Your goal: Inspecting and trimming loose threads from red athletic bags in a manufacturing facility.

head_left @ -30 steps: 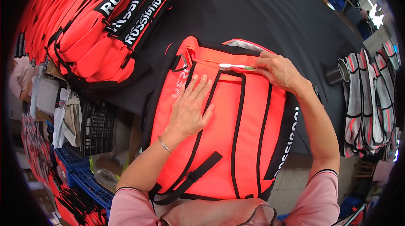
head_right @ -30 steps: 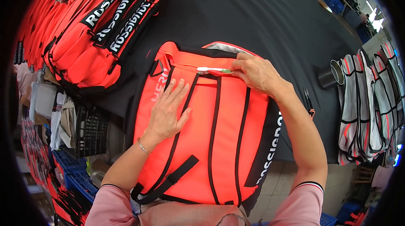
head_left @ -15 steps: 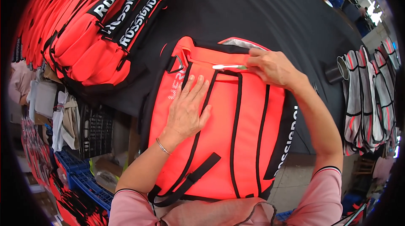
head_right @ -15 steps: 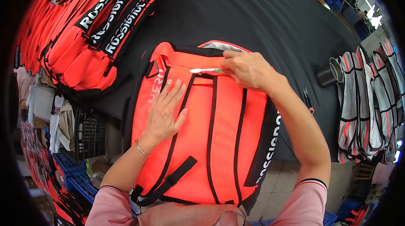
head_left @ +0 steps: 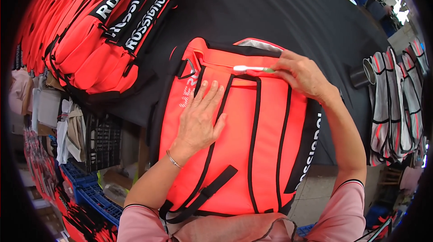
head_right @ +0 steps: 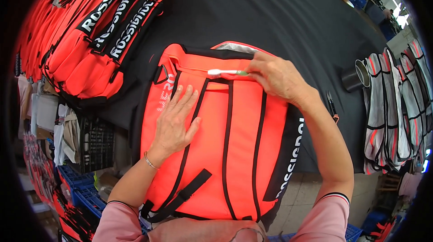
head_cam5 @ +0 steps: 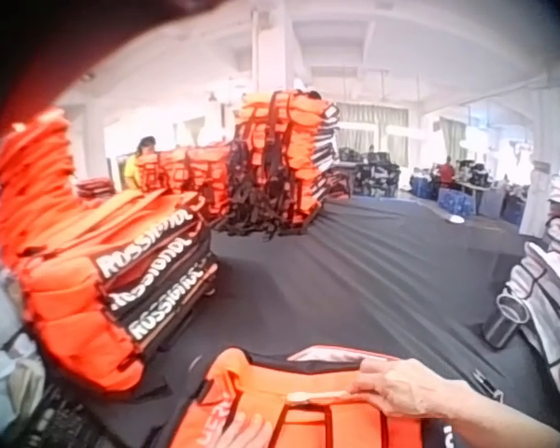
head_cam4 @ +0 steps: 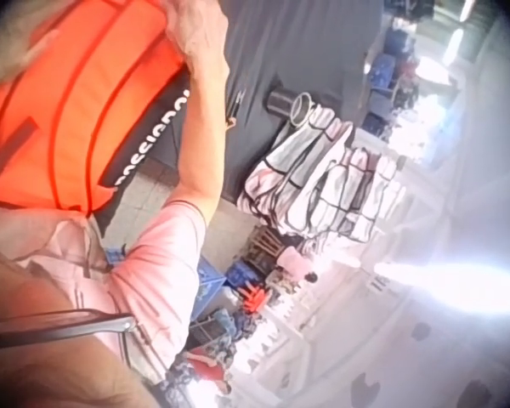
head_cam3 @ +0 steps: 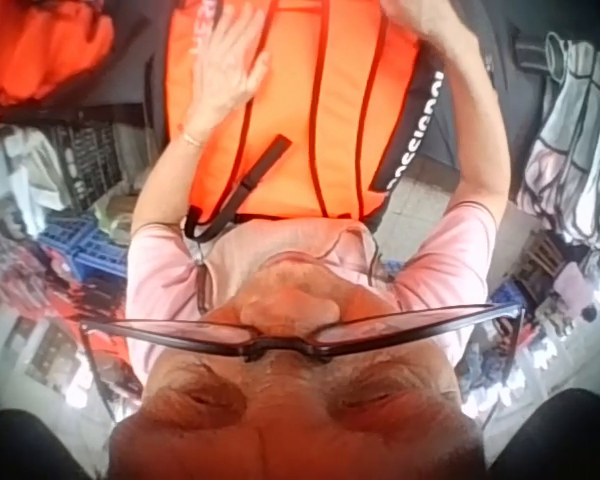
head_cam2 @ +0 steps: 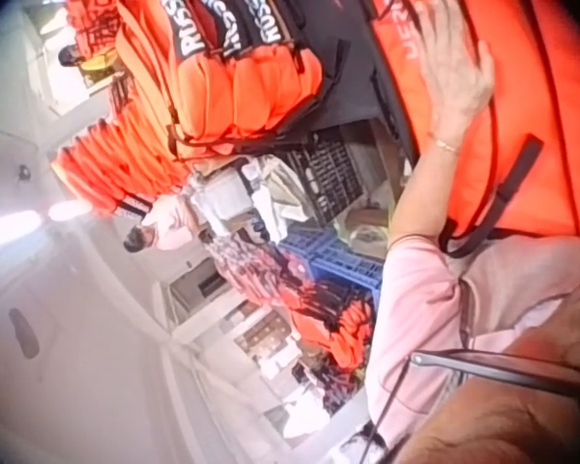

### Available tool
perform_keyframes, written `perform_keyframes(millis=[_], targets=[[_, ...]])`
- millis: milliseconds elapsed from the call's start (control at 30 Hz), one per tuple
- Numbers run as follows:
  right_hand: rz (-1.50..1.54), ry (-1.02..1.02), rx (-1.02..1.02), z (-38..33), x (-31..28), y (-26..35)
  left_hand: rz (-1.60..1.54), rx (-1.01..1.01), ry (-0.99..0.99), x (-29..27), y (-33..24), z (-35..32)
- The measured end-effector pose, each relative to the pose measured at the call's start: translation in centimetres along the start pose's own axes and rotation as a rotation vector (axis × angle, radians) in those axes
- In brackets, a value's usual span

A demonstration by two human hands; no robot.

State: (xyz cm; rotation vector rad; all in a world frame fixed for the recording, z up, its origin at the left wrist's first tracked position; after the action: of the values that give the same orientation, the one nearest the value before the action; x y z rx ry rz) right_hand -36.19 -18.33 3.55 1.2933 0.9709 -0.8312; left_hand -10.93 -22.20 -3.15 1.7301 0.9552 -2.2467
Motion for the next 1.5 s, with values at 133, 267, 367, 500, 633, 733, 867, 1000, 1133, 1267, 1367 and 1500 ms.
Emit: perform_keyframes(millis=[133, 267, 367, 500, 633, 733, 867, 1000, 1133, 1267, 1367, 1500], targets=[[-0.058, 0.057, -0.097, 1.8, 2.0, 0.6, 0.020, -0.003, -0.001, -0.2, -0.1, -0.1], [-0.025, 0.083, -0.167, 4.1, 3.3, 1.4, 0.023, 0.002, -0.009, -0.1, -0.3, -0.1], [-0.012, 0.073, -0.192, 6.2, 4.0, 2.2, 0.012, -0.004, -0.003, -0.1, -0.3, -0.1], [-0.008, 0.043, -0.252, 6.6, 4.3, 2.2, 0.022, -0.007, 0.008, 0.1, 0.0, -0.1], [0.041, 0.156, -0.178, 5.5, 3.2, 2.3, 0.032, -0.009, 0.032, -0.1, 0.1, -0.3], [0.042, 0.100, -0.224, 6.8, 4.3, 3.0, 0.025, 0.002, 0.042, 0.0, -0.2, 0.0], [-0.001, 0.058, -0.253, 7.2, 4.3, 3.2, 0.003, 0.020, 0.036, 0.3, 0.1, 0.2], [-0.018, 0.081, -0.234, 6.5, 3.8, 3.2, -0.008, 0.004, 0.033, 0.3, 0.1, 0.2], [-0.057, 0.049, -0.306, 8.4, 5.6, 3.7, -0.019, 0.003, 0.016, 0.8, 1.1, -0.4], [-0.043, -0.077, -0.382, 8.0, 6.3, 2.7, -0.123, 0.005, -0.175, 3.5, 2.1, -2.0], [0.081, -0.083, -0.234, 5.5, 4.3, 0.4, -0.218, 0.066, -0.034, 2.8, -0.7, 0.7], [0.147, -0.020, -0.261, 7.2, 5.1, 1.4, -0.212, 0.056, -0.111, 3.1, 0.3, -0.3]])
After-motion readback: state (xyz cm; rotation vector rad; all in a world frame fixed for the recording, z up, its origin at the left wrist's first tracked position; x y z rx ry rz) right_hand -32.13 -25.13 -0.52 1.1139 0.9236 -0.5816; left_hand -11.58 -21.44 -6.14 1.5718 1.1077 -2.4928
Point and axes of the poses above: each hand's wrist, its own z-axis towards the middle knuckle, its own x-axis out of the palm, y = z × x, the point moved 5 cm from there along z, towards the middle knuckle, and after that the axes turned 8 degrees about y, right-handed, at the moved point
